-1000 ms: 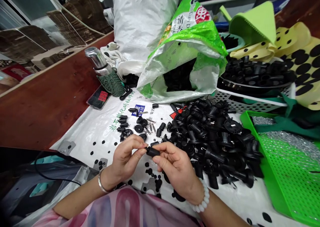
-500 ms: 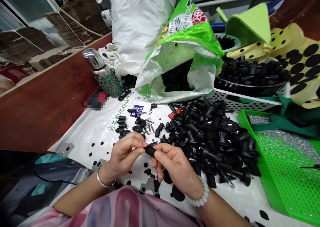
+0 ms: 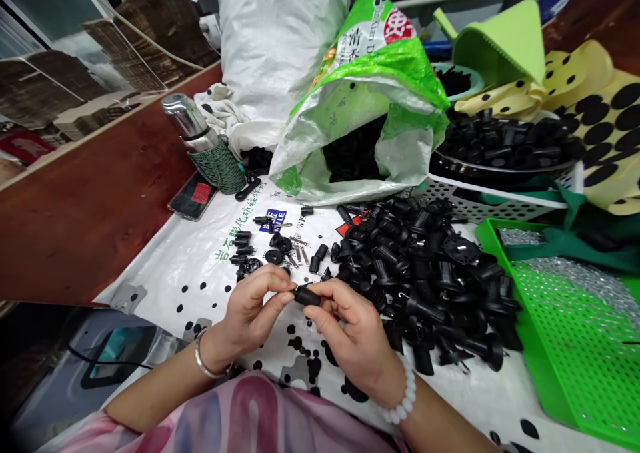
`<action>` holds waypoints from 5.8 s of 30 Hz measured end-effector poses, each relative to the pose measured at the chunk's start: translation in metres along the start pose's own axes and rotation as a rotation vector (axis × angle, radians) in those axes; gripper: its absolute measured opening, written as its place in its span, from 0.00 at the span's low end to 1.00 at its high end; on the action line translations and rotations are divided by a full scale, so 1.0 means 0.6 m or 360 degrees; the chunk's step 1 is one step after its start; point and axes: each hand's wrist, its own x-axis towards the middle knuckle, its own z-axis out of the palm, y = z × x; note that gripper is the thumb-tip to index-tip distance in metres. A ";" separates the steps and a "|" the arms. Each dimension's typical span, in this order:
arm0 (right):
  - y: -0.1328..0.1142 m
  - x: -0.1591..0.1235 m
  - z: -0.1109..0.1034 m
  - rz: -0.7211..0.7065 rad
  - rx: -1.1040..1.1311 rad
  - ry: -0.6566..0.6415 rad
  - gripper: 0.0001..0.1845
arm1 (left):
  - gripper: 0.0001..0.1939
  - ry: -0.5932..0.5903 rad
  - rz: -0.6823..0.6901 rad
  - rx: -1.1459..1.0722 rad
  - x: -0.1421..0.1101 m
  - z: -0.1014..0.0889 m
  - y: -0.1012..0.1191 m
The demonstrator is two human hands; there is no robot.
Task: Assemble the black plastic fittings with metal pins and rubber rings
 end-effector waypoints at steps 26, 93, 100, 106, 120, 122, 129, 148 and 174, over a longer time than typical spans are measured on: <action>0.002 0.000 0.002 -0.0250 -0.0353 -0.0072 0.07 | 0.13 -0.0093 -0.0055 0.0565 -0.012 0.021 0.002; -0.004 -0.004 0.002 0.0289 0.0165 -0.0029 0.15 | 0.20 0.0338 0.0056 0.0597 -0.017 -0.061 0.015; -0.009 0.004 -0.008 0.0545 0.0888 -0.0353 0.14 | 0.22 0.0366 0.0274 0.0413 0.019 -0.036 0.028; -0.018 0.008 -0.012 0.0669 0.1204 -0.0446 0.15 | 0.25 0.0307 0.0377 0.0478 0.026 -0.033 0.021; -0.015 0.011 -0.010 0.0859 0.1490 -0.0543 0.12 | 0.19 0.0204 0.0561 0.0462 0.025 -0.029 0.021; -0.015 0.011 -0.009 0.0871 0.1514 -0.0533 0.12 | 0.19 0.0213 0.0586 0.0424 0.027 -0.029 0.021; -0.015 0.011 -0.009 0.0870 0.1531 -0.0559 0.12 | 0.18 0.0166 0.0606 0.0337 0.026 -0.026 0.019; 0.000 0.010 -0.004 0.0828 0.1553 -0.0606 0.12 | 0.23 -0.0120 0.0669 0.0274 0.022 -0.041 0.013; 0.003 0.005 0.002 0.0495 0.1348 -0.0312 0.13 | 0.26 -0.0240 0.0594 0.0401 0.021 -0.026 0.028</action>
